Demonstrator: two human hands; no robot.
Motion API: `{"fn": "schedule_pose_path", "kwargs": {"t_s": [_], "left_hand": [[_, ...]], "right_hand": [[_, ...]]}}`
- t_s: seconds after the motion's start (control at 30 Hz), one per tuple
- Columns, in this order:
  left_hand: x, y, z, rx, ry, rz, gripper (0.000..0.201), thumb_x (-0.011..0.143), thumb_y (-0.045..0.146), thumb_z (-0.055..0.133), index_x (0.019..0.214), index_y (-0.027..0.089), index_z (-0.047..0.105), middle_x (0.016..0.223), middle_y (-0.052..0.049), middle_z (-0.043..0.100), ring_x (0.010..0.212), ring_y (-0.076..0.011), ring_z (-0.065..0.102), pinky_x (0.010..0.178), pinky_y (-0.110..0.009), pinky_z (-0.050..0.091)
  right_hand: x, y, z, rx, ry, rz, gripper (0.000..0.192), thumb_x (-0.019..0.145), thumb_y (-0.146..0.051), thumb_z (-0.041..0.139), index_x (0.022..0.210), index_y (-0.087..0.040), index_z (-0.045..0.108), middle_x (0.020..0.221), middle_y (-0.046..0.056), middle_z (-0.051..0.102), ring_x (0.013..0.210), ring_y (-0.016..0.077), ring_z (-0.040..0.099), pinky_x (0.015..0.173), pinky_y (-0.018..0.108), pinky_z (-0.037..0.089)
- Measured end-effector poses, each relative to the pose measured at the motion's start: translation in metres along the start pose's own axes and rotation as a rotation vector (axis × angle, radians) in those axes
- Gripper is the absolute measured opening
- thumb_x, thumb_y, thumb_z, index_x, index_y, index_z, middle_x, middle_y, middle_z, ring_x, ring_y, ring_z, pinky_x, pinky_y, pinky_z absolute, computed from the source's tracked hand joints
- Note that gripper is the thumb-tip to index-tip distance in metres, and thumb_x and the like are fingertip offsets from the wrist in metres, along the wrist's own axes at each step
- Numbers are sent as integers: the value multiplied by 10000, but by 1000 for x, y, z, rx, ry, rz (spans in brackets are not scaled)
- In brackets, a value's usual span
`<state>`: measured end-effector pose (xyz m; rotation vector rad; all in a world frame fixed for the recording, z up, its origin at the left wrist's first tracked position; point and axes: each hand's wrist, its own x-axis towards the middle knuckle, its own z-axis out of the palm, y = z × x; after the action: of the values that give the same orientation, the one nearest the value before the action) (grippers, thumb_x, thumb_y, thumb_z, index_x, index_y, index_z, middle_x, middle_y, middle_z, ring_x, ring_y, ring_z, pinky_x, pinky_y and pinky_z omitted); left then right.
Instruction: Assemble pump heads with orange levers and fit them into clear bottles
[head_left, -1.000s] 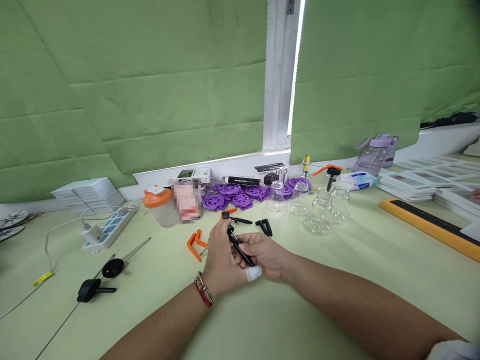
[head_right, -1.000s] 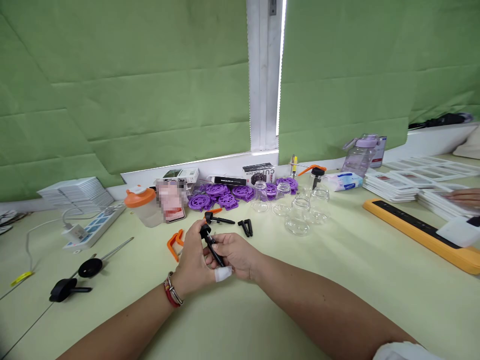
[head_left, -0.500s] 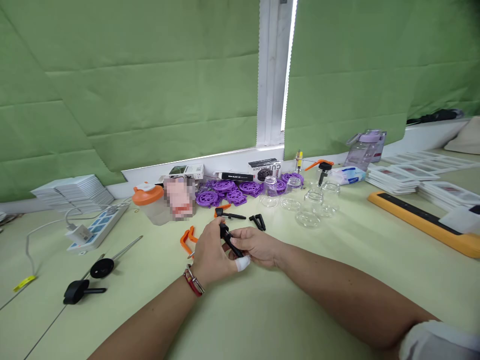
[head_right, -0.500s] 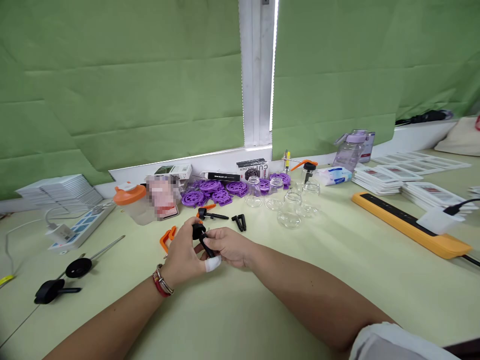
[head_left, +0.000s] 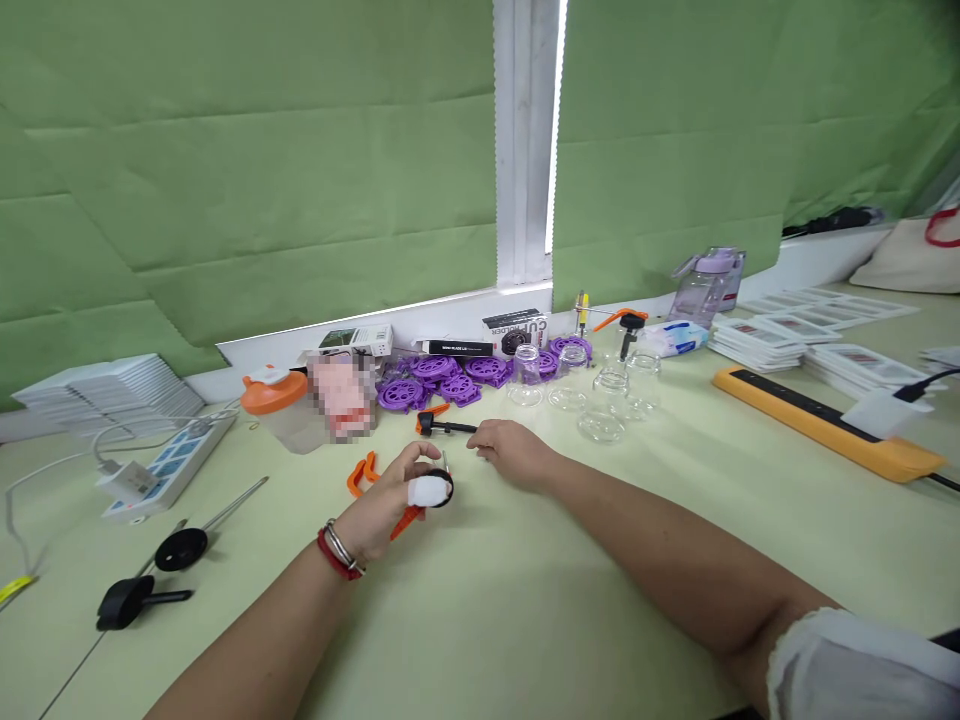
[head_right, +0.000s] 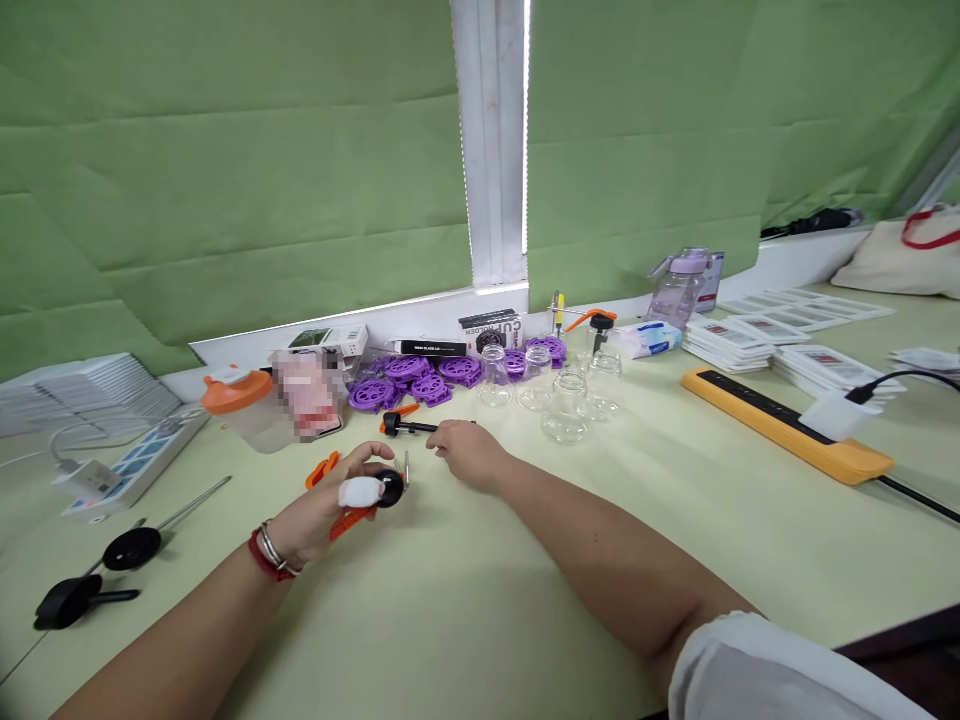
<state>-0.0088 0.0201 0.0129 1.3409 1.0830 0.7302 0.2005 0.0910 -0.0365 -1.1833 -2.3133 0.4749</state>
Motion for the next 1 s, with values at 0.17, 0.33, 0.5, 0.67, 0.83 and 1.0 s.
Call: {"fn": "schedule_pose_path", "kwargs": {"t_s": [0.17,0.33,0.5,0.67,0.83,1.0], "left_hand": [[-2,-4,5,-250,-168,-145,365,699,343,588,1018,214,469,879,-57,592,731,-203,599,526,-267,444],[3,-9,4,-277,-194,-232,300,741,364,555,987,208,485,831,-56,587,728,-236,629,492,-270,447],[6,-9,1,-268,-222,-244,348,718,389,563,999,198,488,825,-72,609,721,-256,636,483,-283,448],[7,-5,2,-244,-227,-276,404,708,433,571,1014,183,487,839,-110,645,741,-279,644,490,-291,448],[8,-5,1,-239,-227,-290,427,705,453,586,1017,175,498,811,-112,653,735,-283,646,481,-289,448],[8,-6,0,-242,-236,-284,419,735,465,570,1031,175,507,786,-99,653,737,-273,648,500,-292,463]], "right_hand": [[1,2,-3,-193,-80,57,156,787,-167,575,879,-206,694,934,40,673,842,180,591,657,254,387],[1,10,-5,-190,-134,76,117,730,-186,642,821,-220,708,896,14,700,832,181,598,626,239,363],[1,11,-2,-192,-165,69,106,736,-156,624,788,-211,699,889,12,706,826,170,596,633,231,358],[1,13,-1,-219,-154,95,148,733,-163,633,867,-200,684,918,33,696,841,181,589,631,237,351],[1,11,-2,-237,-159,111,65,729,-169,636,778,-192,673,897,31,686,826,176,581,626,235,341],[-1,3,-6,-232,-184,140,52,734,-164,607,747,-182,653,863,39,684,797,169,577,604,231,334]]}}
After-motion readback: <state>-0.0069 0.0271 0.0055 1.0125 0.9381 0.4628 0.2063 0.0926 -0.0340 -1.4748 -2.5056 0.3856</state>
